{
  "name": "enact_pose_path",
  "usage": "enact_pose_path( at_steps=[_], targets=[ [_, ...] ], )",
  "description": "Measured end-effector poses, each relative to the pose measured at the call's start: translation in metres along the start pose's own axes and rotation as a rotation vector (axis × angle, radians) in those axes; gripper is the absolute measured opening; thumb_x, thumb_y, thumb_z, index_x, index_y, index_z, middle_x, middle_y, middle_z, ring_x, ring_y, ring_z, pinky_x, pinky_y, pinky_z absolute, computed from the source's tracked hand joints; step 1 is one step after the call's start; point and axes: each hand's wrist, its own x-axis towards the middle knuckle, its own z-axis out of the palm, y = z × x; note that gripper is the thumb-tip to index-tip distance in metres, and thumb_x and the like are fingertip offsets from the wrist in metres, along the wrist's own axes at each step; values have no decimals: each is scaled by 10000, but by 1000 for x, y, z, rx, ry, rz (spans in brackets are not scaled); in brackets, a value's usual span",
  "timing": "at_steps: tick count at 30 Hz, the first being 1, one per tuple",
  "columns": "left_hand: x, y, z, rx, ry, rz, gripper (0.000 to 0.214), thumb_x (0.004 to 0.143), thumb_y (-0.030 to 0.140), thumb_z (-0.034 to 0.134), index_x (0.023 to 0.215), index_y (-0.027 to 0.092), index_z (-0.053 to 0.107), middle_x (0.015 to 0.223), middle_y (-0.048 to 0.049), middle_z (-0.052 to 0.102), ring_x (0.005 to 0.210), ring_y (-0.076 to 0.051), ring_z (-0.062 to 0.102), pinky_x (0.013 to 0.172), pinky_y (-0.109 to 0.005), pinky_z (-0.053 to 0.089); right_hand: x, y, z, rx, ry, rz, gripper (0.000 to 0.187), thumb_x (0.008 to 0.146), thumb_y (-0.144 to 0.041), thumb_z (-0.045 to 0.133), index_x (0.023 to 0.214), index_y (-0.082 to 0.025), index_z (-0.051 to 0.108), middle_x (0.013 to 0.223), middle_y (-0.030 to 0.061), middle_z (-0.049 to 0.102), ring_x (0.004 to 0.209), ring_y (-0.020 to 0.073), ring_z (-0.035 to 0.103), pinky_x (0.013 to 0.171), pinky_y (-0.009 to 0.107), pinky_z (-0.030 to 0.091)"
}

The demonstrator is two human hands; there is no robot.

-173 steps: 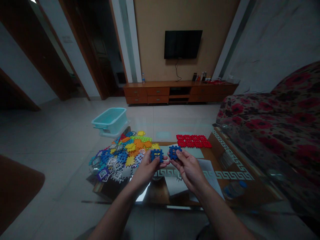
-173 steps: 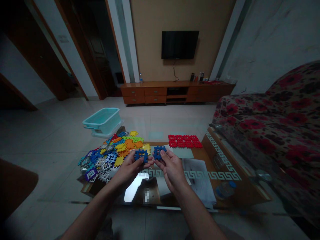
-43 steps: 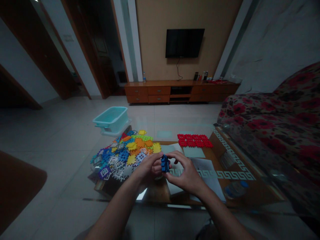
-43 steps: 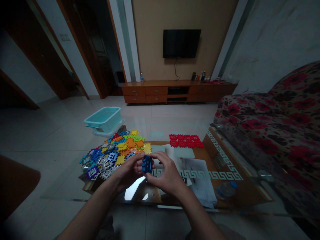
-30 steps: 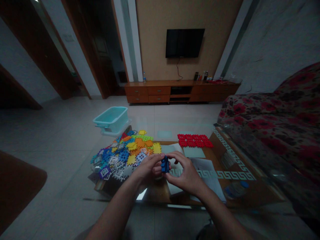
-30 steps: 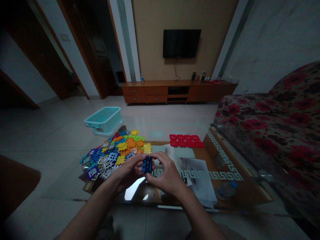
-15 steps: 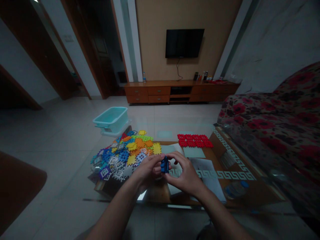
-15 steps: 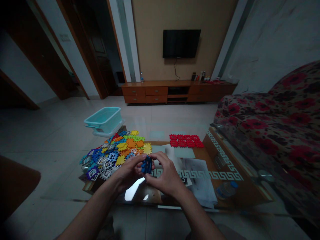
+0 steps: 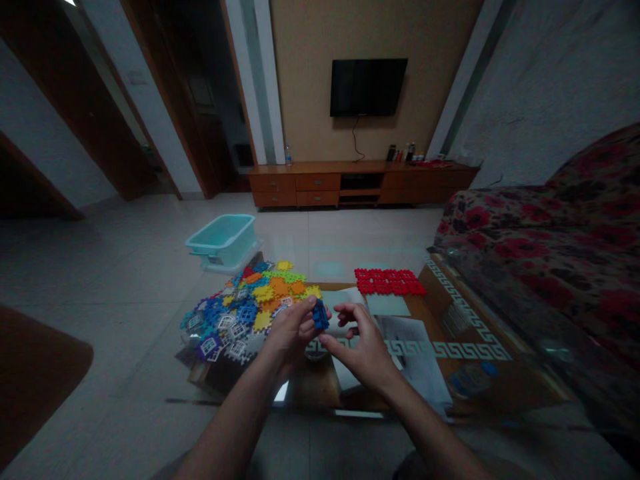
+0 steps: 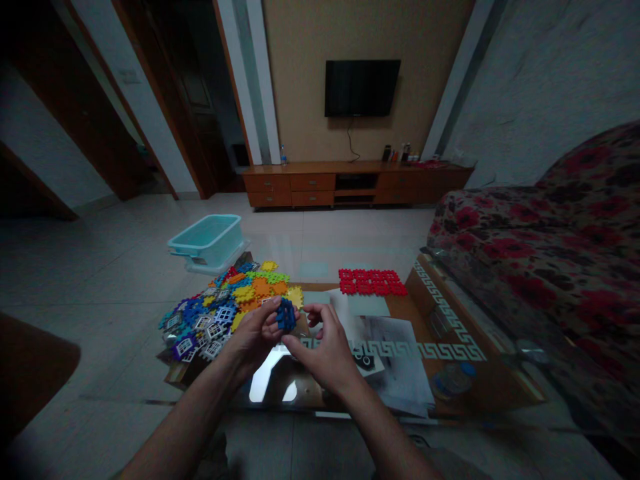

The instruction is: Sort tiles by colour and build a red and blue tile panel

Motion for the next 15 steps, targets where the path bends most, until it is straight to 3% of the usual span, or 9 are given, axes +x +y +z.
enact_pose_path(
  at_steps=[5, 9, 15],
  targets=[
    [2, 1, 0, 3, 99, 176, 484, 599, 360, 916, 925, 115, 656, 831, -95, 754, 772, -175, 730, 714, -231, 566, 0, 4, 13, 291, -41, 233, 403, 747, -464, 752, 995, -160, 664, 875, 58, 655, 791, 203, 603, 653, 310, 465],
    [1, -2, 1, 61, 124, 253, 535, 571, 369, 928, 944, 118, 637, 837, -75, 754, 753, -150, 718, 692, -217, 550, 0, 2, 18, 434, -31, 264, 383, 721, -455, 781, 945, -154, 708, 871, 69, 702, 822, 213, 622, 748, 337, 498],
    [1, -5, 1, 109, 109, 289, 507, 592, 367, 916, 935, 123, 634, 796, -49, 744, 753, -142, 705, 724, -234, 539, -2, 5, 19, 468, -7, 258, 366, 731, -459, 788, 931, -158, 734, 933, 86, 742, 851, 228, 646, 792, 360, 510]
  ],
)
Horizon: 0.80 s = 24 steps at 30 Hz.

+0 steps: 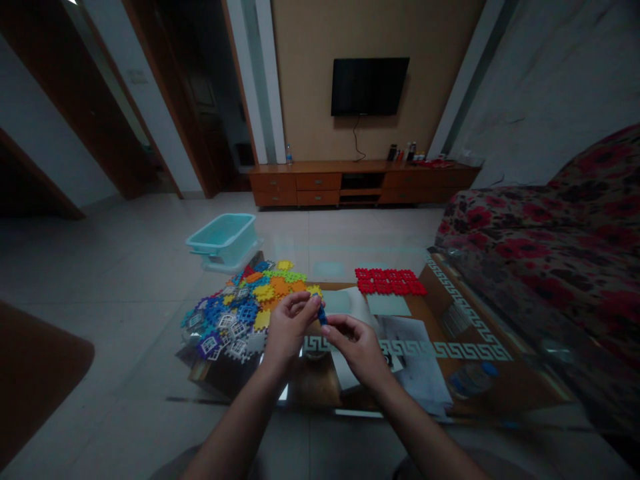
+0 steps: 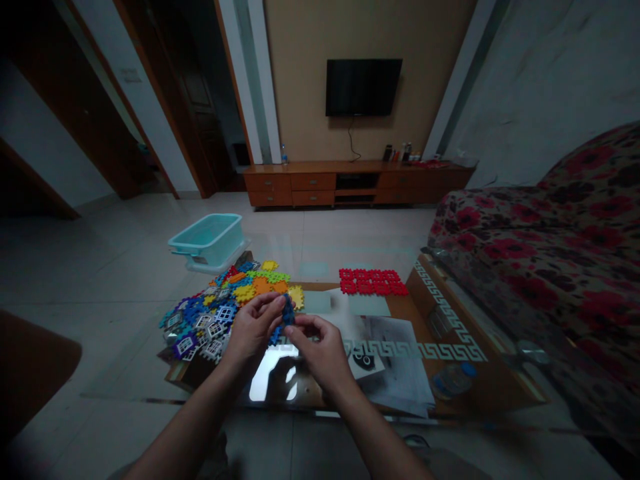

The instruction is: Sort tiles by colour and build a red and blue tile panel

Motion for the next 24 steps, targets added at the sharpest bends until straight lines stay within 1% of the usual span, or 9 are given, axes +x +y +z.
enact_pose_path(
  at_steps=[4, 10, 20, 24],
  targets=[
    [0, 0, 0, 17, -6, 11, 500, 604, 373, 909, 945, 127, 639, 811, -51, 743, 770, -150, 704, 745, -253, 537, 1, 2, 0, 13, 16, 6, 400, 730, -479, 792, 963, -157, 743, 927, 89, 749, 849, 235, 654, 784, 368, 517],
    [-1, 0, 0, 26, -8, 7, 514, 597, 377, 912, 954, 131, 635, 834, -52, 745, 795, -148, 702, 784, -260, 538, 1, 3, 0, 40, 10, -11, 379, 731, -483, 792, 931, -165, 749, 931, 87, 757, 847, 237, 665, 787, 362, 520],
    [-1, -2, 0, 26, -7, -8, 527, 606, 398, 907, 969, 129, 637, 846, -63, 748, 798, -151, 703, 777, -263, 544, 2, 5, 0, 63, -7, -3, 371, 735, -477, 794, 940, -170, 761, 911, 81, 761, 826, 225, 671, 782, 346, 520],
    [-2, -2, 0, 26, 2, -14, 540, 588, 397, 917, 968, 130, 642, 850, -65, 746, 803, -153, 702, 775, -262, 543, 1, 5, 0, 64, -20, -13, 351, 745, -474, 786, 924, -173, 761, 905, 75, 758, 818, 216, 669, 781, 334, 522]
  ],
)
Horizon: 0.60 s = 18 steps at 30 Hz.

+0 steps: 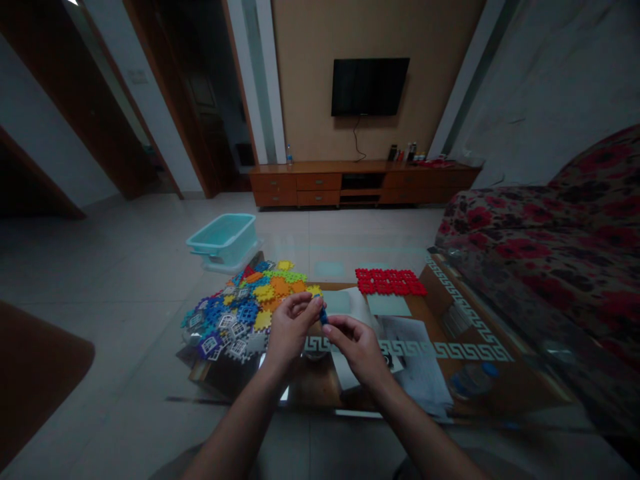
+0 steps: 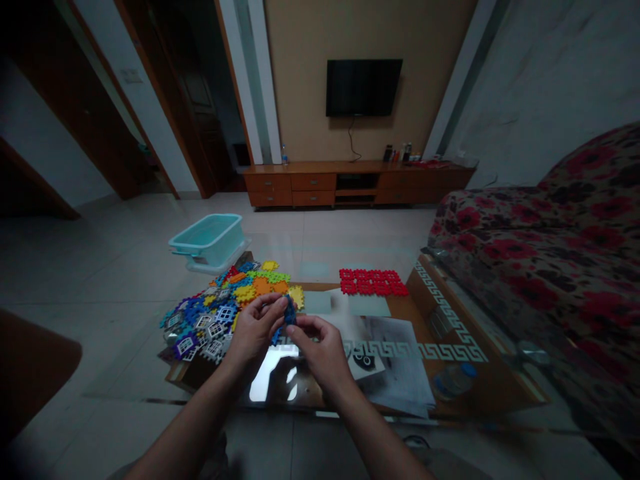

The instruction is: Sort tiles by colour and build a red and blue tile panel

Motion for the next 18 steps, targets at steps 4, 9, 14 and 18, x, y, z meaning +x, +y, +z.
enact_pose_path(
  at_steps=[4, 9, 14, 18],
  targets=[
    [-1, 1, 1, -11, 3, 5, 538, 581, 382, 922, 965, 133, 640, 859, -65, 745, 825, -163, 706, 790, -272, 544, -1, 0, 1, -8, 25, -2, 375, 736, -484, 791, 940, -172, 757, 903, 76, 754, 816, 218, 663, 769, 335, 522],
    [-3, 2, 2, -26, -2, -5, 546, 577, 386, 924, 972, 139, 641, 859, -65, 742, 826, -169, 708, 789, -275, 542, 0, 1, 1, 6, 42, -14, 371, 733, -489, 791, 917, -170, 749, 883, 74, 751, 801, 221, 662, 757, 340, 523],
    [-3, 1, 2, -35, -7, -2, 538, 580, 410, 918, 964, 139, 656, 869, -53, 730, 816, -151, 689, 787, -264, 528, 0, 0, 0, -25, 46, -23, 375, 735, -496, 785, 902, -163, 748, 862, 75, 749, 772, 217, 649, 732, 333, 516],
    [-2, 2, 2, -33, -31, -22, 517, 598, 417, 907, 968, 146, 668, 925, -64, 733, 874, -159, 680, 806, -267, 518, -1, -1, 0, -92, 90, -31, 377, 737, -498, 772, 895, -158, 739, 837, 73, 738, 719, 202, 622, 680, 319, 501]
  ],
)
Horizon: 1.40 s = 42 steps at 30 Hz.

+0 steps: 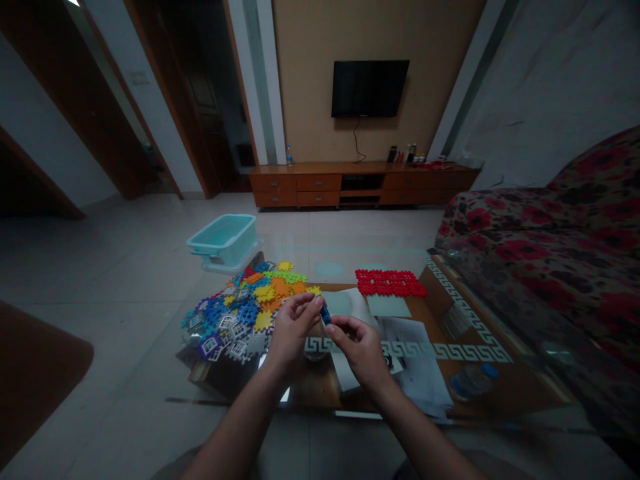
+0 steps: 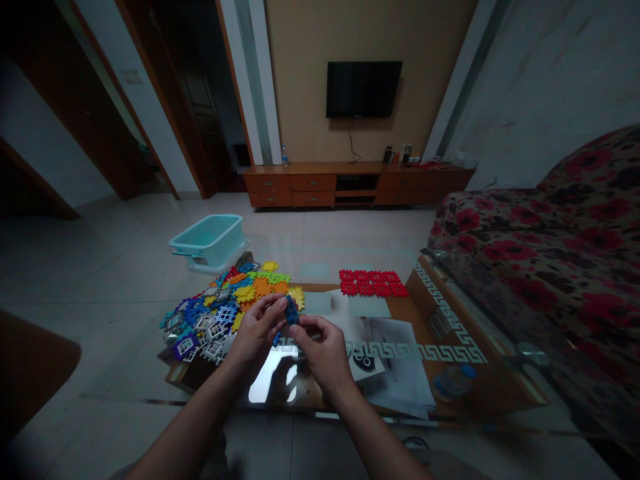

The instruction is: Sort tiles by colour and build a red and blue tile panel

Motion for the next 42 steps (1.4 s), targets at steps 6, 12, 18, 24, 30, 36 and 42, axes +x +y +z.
enact_pose_path(
  at_steps=[6, 12, 18, 24, 30, 36, 42],
  targets=[
    [2, -1, -2, -31, -72, -50, 499, 635, 448, 871, 1004, 156, 704, 1000, -86, 730, 879, -170, 680, 837, -289, 518, 1, -10, -7, -299, 97, -220, 271, 778, -402, 714, 915, -169, 694, 804, 58, 679, 711, 205, 603, 634, 318, 477],
    [1, -1, -3, 78, -129, -98, 304, 750, 396, 730, 914, 145, 681, 895, -96, 719, 782, -202, 677, 706, -303, 516, 5, -19, -22, -754, 250, -644, 194, 771, -254, 669, 955, -197, 649, 868, 69, 659, 815, 244, 602, 764, 383, 474],
    [-6, 3, -7, 794, -47, 496, 148, 745, 242, 727, 885, 210, 690, 871, -50, 664, 809, -201, 605, 769, -299, 447, 4, -15, -26, -931, 334, -677, 219, 779, -262, 683, 974, -187, 616, 873, 76, 654, 843, 270, 603, 787, 401, 429],
    [-10, 3, -10, 935, -113, 679, 93, 827, 219, 665, 917, 236, 680, 905, -44, 636, 863, -214, 590, 809, -305, 419, 2, -13, -22, -990, 346, -673, 204, 799, -280, 675, 972, -192, 613, 879, 80, 663, 854, 277, 600, 793, 397, 391],
    [-10, 0, -13, 934, -155, 696, 69, 851, 205, 650, 876, 232, 708, 883, -50, 660, 870, -214, 608, 823, -305, 426, 1, -13, -22, -1013, 343, -696, 202, 799, -268, 670, 977, -187, 620, 900, 86, 682, 876, 277, 608, 801, 388, 392],
    [-3, -6, -17, 1107, -148, 810, 81, 893, 170, 597, 898, 190, 675, 868, -47, 660, 834, -190, 631, 758, -296, 470, 1, -12, -21, -995, 370, -747, 188, 782, -252, 684, 948, -177, 639, 887, 69, 691, 858, 261, 618, 790, 374, 404],
    [-2, -6, -17, 1150, -139, 846, 76, 893, 149, 605, 894, 179, 674, 846, -38, 662, 806, -175, 638, 736, -285, 485, 0, -13, -20, -988, 360, -743, 179, 773, -241, 692, 932, -177, 639, 869, 56, 686, 845, 255, 620, 783, 371, 407]
  ],
)
